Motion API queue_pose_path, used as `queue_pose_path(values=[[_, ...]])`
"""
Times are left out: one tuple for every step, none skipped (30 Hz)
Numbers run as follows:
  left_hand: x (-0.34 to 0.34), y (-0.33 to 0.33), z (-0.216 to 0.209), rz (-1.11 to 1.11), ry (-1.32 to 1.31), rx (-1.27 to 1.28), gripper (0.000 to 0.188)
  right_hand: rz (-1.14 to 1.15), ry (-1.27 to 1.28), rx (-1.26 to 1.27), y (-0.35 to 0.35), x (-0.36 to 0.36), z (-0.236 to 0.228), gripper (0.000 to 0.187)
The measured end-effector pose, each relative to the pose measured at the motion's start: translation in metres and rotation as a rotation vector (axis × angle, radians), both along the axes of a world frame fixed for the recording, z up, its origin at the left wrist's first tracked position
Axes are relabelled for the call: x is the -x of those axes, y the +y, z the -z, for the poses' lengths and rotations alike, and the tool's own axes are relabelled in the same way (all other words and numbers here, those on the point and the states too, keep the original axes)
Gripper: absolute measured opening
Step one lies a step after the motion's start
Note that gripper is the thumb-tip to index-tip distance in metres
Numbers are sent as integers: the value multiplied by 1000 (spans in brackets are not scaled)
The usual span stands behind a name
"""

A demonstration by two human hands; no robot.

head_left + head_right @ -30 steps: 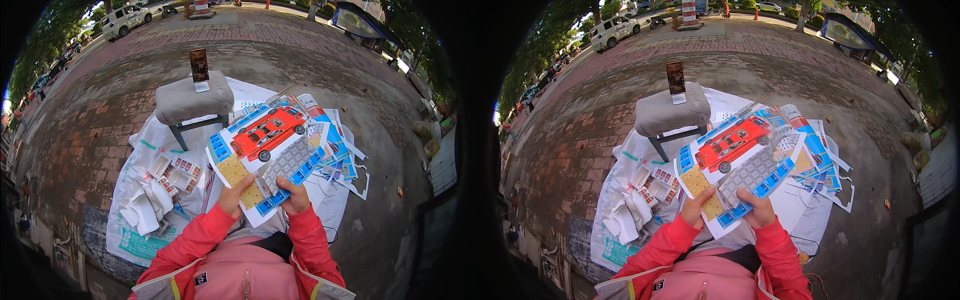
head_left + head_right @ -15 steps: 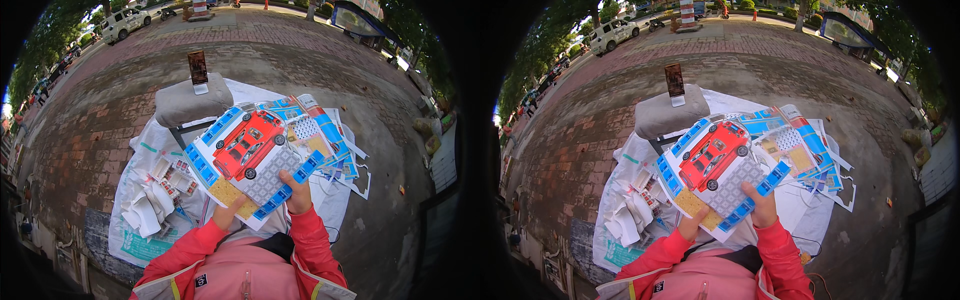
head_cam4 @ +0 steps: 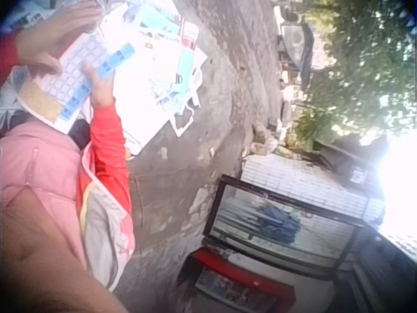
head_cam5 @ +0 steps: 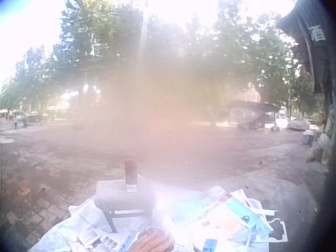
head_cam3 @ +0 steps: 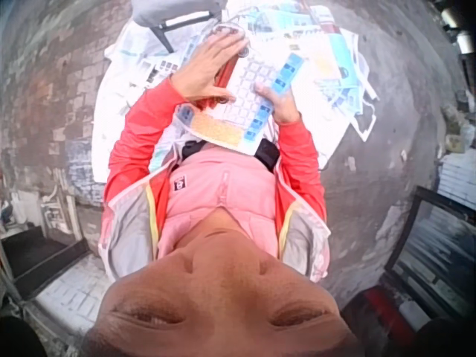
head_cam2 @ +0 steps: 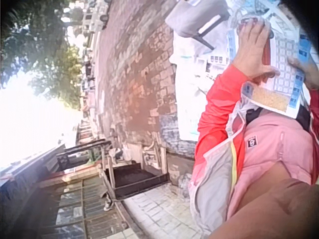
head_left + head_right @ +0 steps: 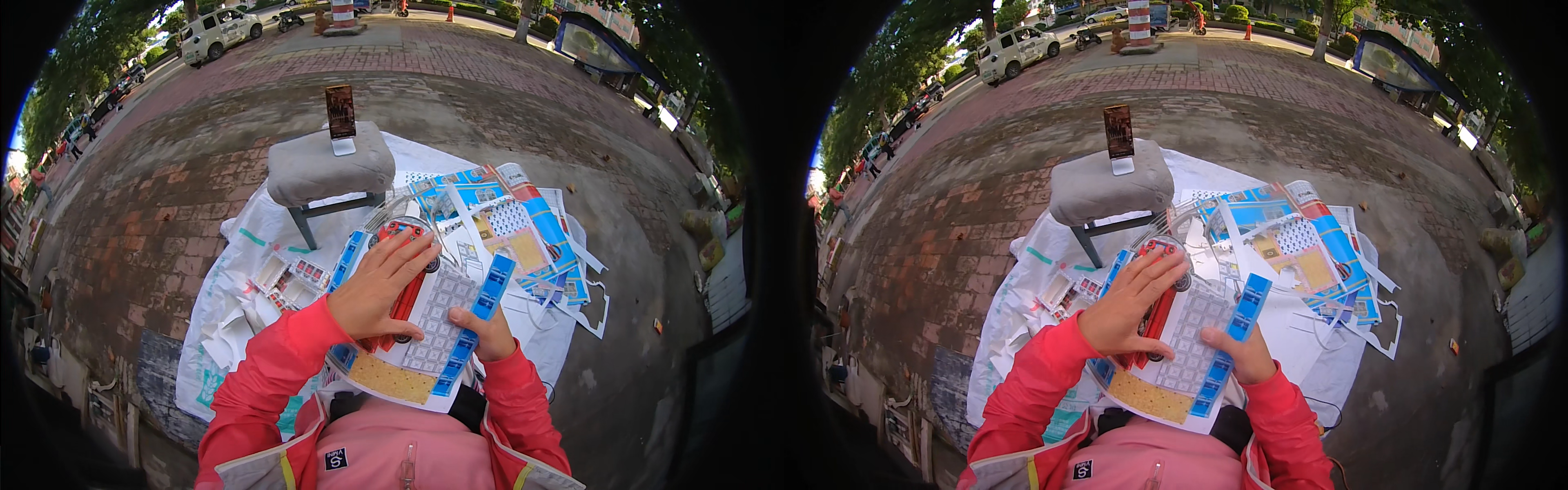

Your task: The person sits on the ground and assembles a paper model by folding and interlocking pre-cut pieces. They handle multiple sheets, fold along perforated lines, and connect components to form a three-dimensional structure.

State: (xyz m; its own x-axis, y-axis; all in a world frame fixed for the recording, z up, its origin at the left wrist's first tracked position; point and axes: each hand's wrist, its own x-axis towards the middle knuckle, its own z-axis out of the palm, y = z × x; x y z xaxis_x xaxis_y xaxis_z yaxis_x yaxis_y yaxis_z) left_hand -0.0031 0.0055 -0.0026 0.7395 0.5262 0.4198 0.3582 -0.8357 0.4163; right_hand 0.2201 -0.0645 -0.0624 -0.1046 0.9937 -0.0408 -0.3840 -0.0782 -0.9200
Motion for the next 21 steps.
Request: queue_pose_path(values=[[-2, 5, 1, 28, 45, -1, 100, -8, -47, -1, -2, -1, -1, 55], [-3, 10, 3, 56, 95, -5, 102, -16, -92, -3, -4, -2, -2, 54], [-3, 14, 4, 81, 163, 14, 105, -29, -154, -5, -5, -3, -2, 50], [-3, 17, 7, 52, 181, -46, 99, -46, -215, -5, -6, -4, -1, 47], [-3, 19, 9, 26, 214, -50, 98, -56, -289, 0, -7, -4, 0, 43], [-5, 20, 11, 0, 248, -55, 96, -51, -399, -47, -8, -3, 2, 33], [-7, 21, 14, -24, 284, -61, 95, -37, -452, -78, -9, -1, 4, 31], [-11, 21, 17, -36, 205, -110, 84, -17, -509, -114, -9, 0, 6, 29], [-14, 21, 20, -61, 217, -134, 82, 14, -571, -158, -10, 1, 7, 28], [-17, 22, 23, -86, 228, -158, 81, 30, -690, -178, -10, 2, 8, 26], [-20, 22, 26, -106, 212, -206, 80, 56, -812, -205, -11, 3, 9, 24], [-23, 22, 28, -117, 237, -192, 77, 68, -956, -226, -11, 3, 9, 22], [-26, 22, 30, -124, 234, -209, 75, 82, -915, -225, -10, 3, 9, 22], [-27, 22, 31, -131, 231, -228, 72, 82, -897, -221, -10, 3, 8, 22], [-27, 23, 31, -120, 223, -215, 72, 85, -898, -200, -9, 3, 8, 22], [-28, 23, 30, -108, 215, -201, 73, 69, -808, -179, -8, 2, 7, 22], [-28, 24, 29, -103, 244, -165, 74, 55, -738, -136, -8, 1, 7, 22], [-29, 25, 28, -91, 241, -169, 73, 50, -697, -79, -7, -1, 7, 22], [-29, 25, 27, -87, 274, -155, 72, 35, -576, -51, -7, -1, 7, 23], [-30, 26, 26, -66, 270, -161, 72, 28, -485, -15, -6, -3, 8, 24], [-30, 28, 25, -54, 309, -145, 70, 25, -403, 17, -4, -4, 9, 25]])
